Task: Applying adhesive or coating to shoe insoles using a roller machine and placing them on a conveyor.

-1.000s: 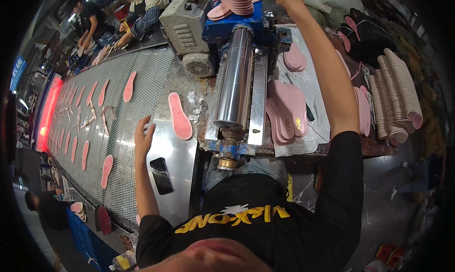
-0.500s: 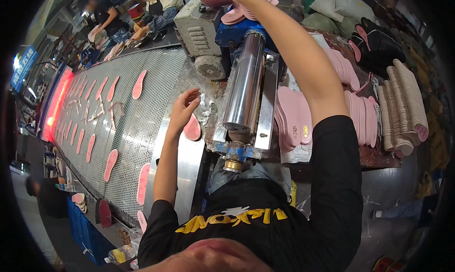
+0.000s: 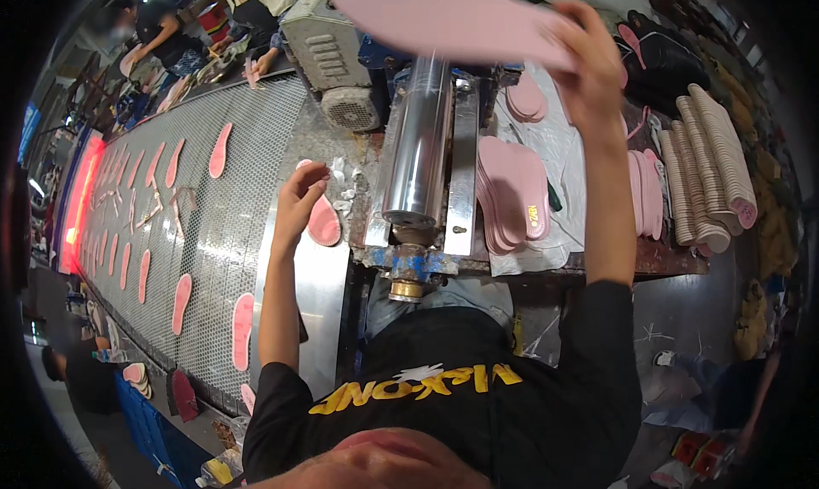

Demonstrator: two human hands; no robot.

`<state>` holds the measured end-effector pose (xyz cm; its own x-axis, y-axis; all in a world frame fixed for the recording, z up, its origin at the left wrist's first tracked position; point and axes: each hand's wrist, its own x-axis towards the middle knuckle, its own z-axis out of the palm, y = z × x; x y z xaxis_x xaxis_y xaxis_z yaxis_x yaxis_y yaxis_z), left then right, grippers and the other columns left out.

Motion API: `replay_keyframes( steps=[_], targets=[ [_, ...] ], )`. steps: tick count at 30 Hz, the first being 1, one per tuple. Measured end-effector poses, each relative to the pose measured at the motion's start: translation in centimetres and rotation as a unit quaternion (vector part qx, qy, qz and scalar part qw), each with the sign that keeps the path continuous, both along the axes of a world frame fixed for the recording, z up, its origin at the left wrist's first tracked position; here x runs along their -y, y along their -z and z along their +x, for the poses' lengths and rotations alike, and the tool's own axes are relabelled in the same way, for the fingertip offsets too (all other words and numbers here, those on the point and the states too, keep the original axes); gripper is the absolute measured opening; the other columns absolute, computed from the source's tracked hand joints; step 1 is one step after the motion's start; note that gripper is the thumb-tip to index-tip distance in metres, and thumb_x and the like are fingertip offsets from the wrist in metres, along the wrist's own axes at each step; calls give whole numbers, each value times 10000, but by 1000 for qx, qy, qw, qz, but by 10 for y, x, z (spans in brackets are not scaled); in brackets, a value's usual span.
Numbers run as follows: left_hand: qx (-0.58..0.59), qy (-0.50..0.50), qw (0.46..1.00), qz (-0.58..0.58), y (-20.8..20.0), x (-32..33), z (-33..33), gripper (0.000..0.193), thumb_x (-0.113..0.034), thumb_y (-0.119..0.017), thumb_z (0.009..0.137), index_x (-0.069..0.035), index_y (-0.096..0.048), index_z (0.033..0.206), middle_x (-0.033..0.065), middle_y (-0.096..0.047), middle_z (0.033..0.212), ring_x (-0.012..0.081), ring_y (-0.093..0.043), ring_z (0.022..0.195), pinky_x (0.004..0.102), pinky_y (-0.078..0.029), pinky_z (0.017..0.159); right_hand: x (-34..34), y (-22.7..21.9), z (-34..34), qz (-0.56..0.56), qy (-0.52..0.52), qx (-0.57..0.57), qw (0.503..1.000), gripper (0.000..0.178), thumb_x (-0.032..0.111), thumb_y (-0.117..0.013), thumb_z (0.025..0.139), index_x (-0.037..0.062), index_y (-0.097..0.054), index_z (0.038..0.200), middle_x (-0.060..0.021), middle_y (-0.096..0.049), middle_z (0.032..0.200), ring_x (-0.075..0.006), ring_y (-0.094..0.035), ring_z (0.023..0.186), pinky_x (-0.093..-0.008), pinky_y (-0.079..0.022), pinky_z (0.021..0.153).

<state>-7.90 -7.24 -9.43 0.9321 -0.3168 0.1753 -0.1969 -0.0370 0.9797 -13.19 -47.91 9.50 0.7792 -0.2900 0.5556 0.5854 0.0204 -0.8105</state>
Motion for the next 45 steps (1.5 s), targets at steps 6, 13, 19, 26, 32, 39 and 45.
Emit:
replay_keyframes(
  steps=[6, 13, 19, 26, 32, 39, 45],
  targets=[
    [37, 94, 995, 3, -69, 29, 1, 385, -63, -622, 832, 7, -540, 1202, 95, -591, 1156, 175, -561, 1066, 301, -448, 900, 57, 60, -100, 52, 97, -107, 988, 153, 113, -555, 858, -5, -598, 945, -22, -584, 786, -67, -561, 670, -196, -435, 601],
    [166, 281, 935, 139, -127, 60, 1, 710, -279, -786, 681, -49, -501, 1290, 115, -480, 1330, 245, -447, 1237, 373, -371, 1017, -9, 90, -86, 13, 101, -246, 964, 152, 142, -541, 857, 29, -601, 938, 21, -551, 666, -13, -456, 493, -173, -294, 384],
    [288, 329, 855, 279, -139, 60, 7, 871, -305, -835, 587, -102, -447, 1339, 134, -411, 1370, 296, -414, 1254, 408, -349, 1046, -76, 76, -90, -1, -26, -292, 956, 220, 181, -510, 893, 47, -554, 1062, 17, -535, 692, -18, -414, 478, -178, -286, 392],
    [305, 319, 831, 340, -141, 8, 37, 860, -166, -812, 558, -90, -436, 1328, 124, -454, 1324, 320, -413, 1233, 391, -342, 1048, -93, 85, -87, -68, -63, -199, 976, 324, 203, -473, 936, 32, -476, 1211, 45, -423, 599, -28, -362, 501, -193, -288, 456],
    [86, 254, 919, 287, -80, -86, 26, 779, -264, -786, 652, -67, -447, 1325, 107, -509, 1281, 249, -502, 1158, 368, -391, 1000, -61, 103, -96, -75, -31, -224, 971, 341, 206, -475, 936, 15, -467, 1219, 61, -374, 571, 1, -279, 446, -165, -181, 400],
    [-317, 33, 920, -227, 38, -214, -33, 656, -542, -347, 933, -18, -432, 1318, 171, -524, 1256, 303, -556, 1113, 414, -445, 957, -39, 141, -99, -35, -41, -304, 951, 239, 161, -484, 937, 11, -545, 1114, 57, -366, 564, -5, -266, 431, -171, -184, 391],
    [-360, -337, 827, -271, 112, -277, -47, 659, -590, -341, 923, -56, -468, 1289, 111, -548, 1239, 270, -549, 1094, 412, -457, 928, -32, 165, -104, -24, -43, -331, 942, 184, 162, -518, 937, 10, -582, 1019, 64, -365, 585, -8, -302, 473, -180, -188, 416]
  ],
)
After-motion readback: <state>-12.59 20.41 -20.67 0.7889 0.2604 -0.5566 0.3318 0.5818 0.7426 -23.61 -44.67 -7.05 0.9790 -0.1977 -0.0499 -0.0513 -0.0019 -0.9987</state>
